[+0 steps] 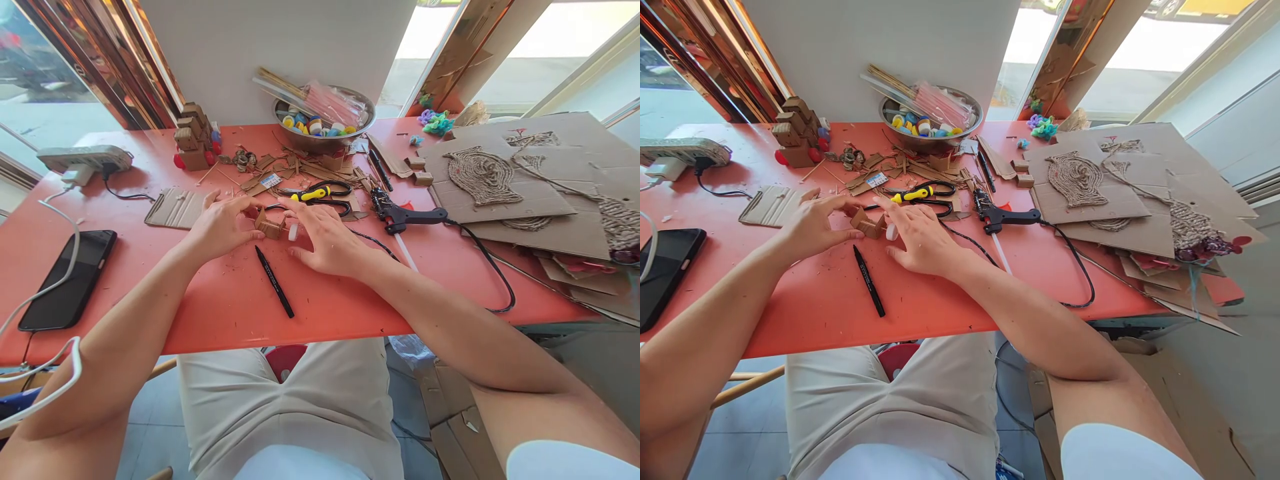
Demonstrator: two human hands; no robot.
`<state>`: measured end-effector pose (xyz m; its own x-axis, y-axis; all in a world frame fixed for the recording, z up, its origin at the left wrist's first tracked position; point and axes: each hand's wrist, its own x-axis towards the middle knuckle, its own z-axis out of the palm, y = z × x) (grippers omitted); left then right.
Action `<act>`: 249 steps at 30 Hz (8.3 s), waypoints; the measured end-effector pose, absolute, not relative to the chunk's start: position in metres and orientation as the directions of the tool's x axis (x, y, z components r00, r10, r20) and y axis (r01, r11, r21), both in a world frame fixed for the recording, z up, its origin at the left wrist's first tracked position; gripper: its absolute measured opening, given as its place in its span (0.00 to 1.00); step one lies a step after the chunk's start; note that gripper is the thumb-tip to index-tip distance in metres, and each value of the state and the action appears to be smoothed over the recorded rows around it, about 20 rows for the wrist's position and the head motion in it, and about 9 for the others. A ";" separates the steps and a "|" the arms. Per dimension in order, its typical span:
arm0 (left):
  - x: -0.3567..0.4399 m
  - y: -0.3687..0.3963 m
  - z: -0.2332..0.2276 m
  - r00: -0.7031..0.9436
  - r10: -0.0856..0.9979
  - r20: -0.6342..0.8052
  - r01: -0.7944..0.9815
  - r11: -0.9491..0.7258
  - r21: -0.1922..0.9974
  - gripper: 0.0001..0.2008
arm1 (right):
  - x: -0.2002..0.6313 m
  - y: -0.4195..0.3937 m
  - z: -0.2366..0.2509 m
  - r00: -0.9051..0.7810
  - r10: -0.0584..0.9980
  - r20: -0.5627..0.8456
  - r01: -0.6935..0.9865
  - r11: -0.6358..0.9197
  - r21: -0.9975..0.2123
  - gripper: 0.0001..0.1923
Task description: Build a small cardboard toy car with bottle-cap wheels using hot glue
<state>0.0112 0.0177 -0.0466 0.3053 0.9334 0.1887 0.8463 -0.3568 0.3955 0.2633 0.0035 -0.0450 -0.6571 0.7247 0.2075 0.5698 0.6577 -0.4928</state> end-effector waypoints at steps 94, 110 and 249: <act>0.019 0.000 -0.017 0.301 0.953 -0.028 0.879 -0.266 0.396 0.25 | 0.269 0.021 -0.058 -0.596 0.707 0.380 0.642 0.704 -0.304 0.14; 0.019 0.004 -0.022 0.287 0.958 0.008 0.851 -0.259 0.456 0.16 | 0.266 0.021 -0.057 -0.574 0.733 0.365 0.624 0.680 -0.385 0.14; 0.032 -0.020 -0.017 0.387 0.786 0.482 0.779 -0.558 0.286 0.12 | 0.266 0.002 -0.040 -0.392 0.801 0.453 0.112 0.530 -0.841 0.24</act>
